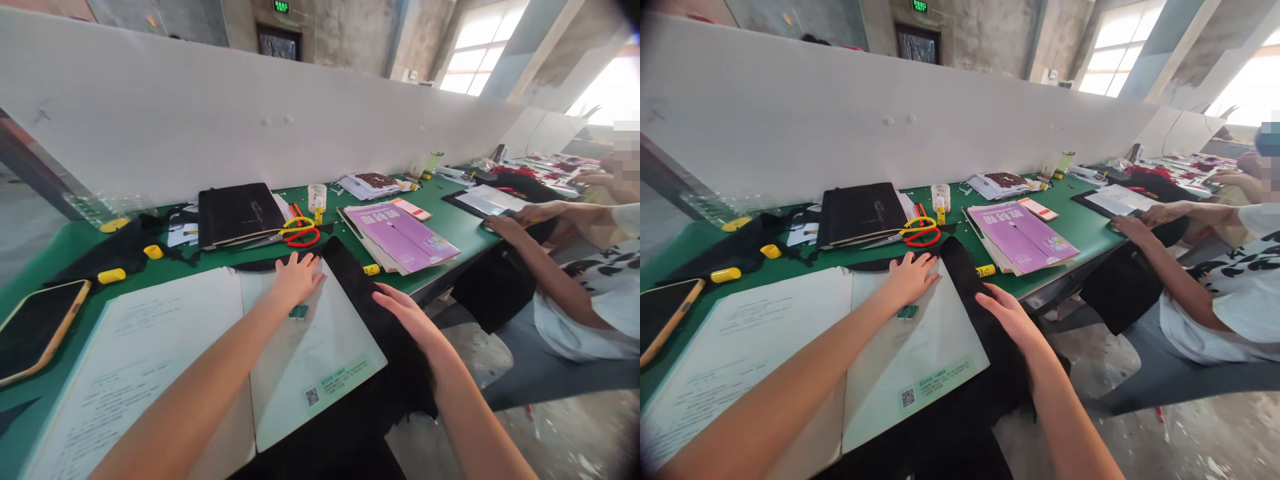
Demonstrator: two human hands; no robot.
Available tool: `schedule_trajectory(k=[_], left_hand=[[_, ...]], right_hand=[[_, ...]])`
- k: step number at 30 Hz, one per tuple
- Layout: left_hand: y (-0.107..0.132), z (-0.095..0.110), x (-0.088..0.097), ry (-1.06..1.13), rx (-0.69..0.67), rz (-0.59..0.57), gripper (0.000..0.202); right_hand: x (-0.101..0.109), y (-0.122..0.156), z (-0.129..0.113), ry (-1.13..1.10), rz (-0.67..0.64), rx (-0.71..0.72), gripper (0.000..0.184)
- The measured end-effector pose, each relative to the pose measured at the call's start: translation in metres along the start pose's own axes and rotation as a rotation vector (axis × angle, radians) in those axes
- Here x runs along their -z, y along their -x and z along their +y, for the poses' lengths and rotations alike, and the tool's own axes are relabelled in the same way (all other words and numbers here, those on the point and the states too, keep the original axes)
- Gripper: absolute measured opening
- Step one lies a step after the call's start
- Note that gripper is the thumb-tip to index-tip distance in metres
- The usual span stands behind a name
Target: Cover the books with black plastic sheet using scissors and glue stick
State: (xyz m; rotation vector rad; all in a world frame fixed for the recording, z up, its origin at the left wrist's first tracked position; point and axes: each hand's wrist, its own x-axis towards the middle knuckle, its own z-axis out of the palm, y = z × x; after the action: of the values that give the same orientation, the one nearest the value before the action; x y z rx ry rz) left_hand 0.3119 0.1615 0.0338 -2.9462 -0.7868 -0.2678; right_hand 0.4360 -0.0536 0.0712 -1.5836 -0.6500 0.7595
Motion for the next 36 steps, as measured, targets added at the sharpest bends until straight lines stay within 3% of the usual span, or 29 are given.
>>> schedule_trajectory(k=[4, 7, 10, 13, 15, 18, 21, 26, 28, 31, 36], left_hand=[[0.001, 0.001, 0.001, 0.006, 0.010, 0.013, 0.050], [0.000, 0.001, 0.003, 0.013, 0.018, 0.012, 0.050], [-0.001, 0.001, 0.003, 0.013, 0.013, 0.018, 0.050], [-0.002, 0.000, 0.002, 0.012, 0.002, 0.025, 0.051], [-0.002, -0.001, 0.002, 0.015, 0.006, 0.023, 0.051], [-0.002, -0.002, 0.001, 0.041, 0.018, 0.027, 0.051], [-0.002, -0.004, 0.001, 0.077, 0.001, 0.052, 0.049], [-0.004, -0.005, 0.001, 0.139, -0.038, 0.022, 0.051], [-0.004, -0.005, 0.000, 0.148, -0.032, -0.006, 0.052], [-0.004, -0.003, -0.003, 0.162, -0.043, -0.041, 0.055], [-0.002, 0.000, -0.006, 0.171, -0.053, -0.050, 0.060]], right_hand=[[-0.024, -0.025, -0.011, 0.016, -0.279, -0.037, 0.032], [-0.037, -0.041, -0.013, 0.183, -0.320, -0.039, 0.025], [-0.048, -0.061, -0.014, 0.293, -0.304, 0.111, 0.024], [-0.058, -0.088, -0.012, 0.288, -0.143, 0.258, 0.024], [-0.063, -0.109, -0.011, 0.265, 0.003, 0.233, 0.029], [-0.066, -0.138, -0.013, 0.238, 0.121, 0.129, 0.059], [-0.067, -0.157, -0.022, 0.218, 0.085, 0.017, 0.067], [-0.069, -0.164, -0.041, 0.223, -0.145, -0.056, 0.023], [-0.070, -0.163, -0.045, 0.263, -0.223, -0.058, 0.017], [-0.074, -0.163, -0.049, 0.398, -0.244, -0.040, 0.022], [-0.085, -0.172, -0.053, 0.665, -0.157, 0.052, 0.035]])
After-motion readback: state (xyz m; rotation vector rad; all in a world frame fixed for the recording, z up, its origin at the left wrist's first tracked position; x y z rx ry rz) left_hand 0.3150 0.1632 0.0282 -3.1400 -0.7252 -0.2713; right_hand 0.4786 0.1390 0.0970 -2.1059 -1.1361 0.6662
